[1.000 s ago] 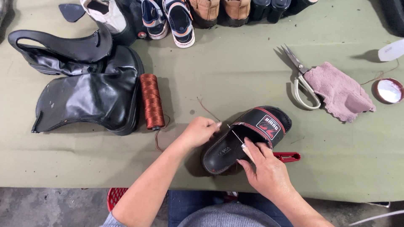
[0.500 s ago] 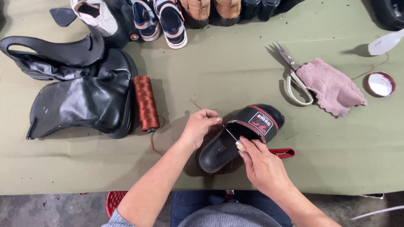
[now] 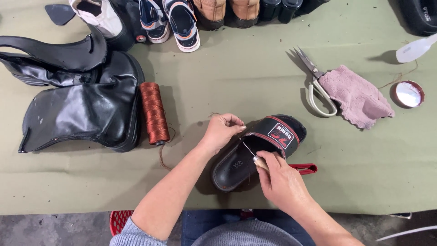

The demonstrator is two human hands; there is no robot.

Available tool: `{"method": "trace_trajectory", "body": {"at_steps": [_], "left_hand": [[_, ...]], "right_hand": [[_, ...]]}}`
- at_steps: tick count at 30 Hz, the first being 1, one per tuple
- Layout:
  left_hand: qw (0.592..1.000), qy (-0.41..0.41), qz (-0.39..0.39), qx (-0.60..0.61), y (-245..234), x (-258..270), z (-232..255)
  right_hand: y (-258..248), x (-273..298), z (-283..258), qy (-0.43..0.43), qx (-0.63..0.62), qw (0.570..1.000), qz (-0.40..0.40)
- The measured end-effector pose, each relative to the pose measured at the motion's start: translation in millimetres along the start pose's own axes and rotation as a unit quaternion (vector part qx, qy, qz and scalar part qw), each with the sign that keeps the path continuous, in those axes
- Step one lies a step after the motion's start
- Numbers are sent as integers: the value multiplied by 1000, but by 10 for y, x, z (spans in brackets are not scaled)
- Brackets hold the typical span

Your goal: The person uses a stitching awl to puncture holes along the edge of a black slip-on shoe and pulls a thick orange thread through the holes to sew the shoe. The person repeatedly inserts the awl, pulls the thread, and tightens the stitches along the shoe's opening.

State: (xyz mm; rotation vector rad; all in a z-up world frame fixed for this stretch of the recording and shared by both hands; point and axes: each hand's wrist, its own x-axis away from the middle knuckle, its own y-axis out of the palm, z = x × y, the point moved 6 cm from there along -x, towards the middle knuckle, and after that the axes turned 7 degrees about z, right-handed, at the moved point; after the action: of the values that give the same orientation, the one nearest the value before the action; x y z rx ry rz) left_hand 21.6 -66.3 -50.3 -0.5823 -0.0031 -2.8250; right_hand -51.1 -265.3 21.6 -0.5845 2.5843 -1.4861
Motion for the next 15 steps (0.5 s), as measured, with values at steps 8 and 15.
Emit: {"method": "trace_trajectory", "body": {"at_steps": [8,15], "left_hand": [[983,71,29,-169,-170,113,67],[836,120,-17,-535,-241,422,238]], "right_hand": [[-31,-13,-22,11,-34,999,-9],[8,69,51,78,-78,993,-44]]}}
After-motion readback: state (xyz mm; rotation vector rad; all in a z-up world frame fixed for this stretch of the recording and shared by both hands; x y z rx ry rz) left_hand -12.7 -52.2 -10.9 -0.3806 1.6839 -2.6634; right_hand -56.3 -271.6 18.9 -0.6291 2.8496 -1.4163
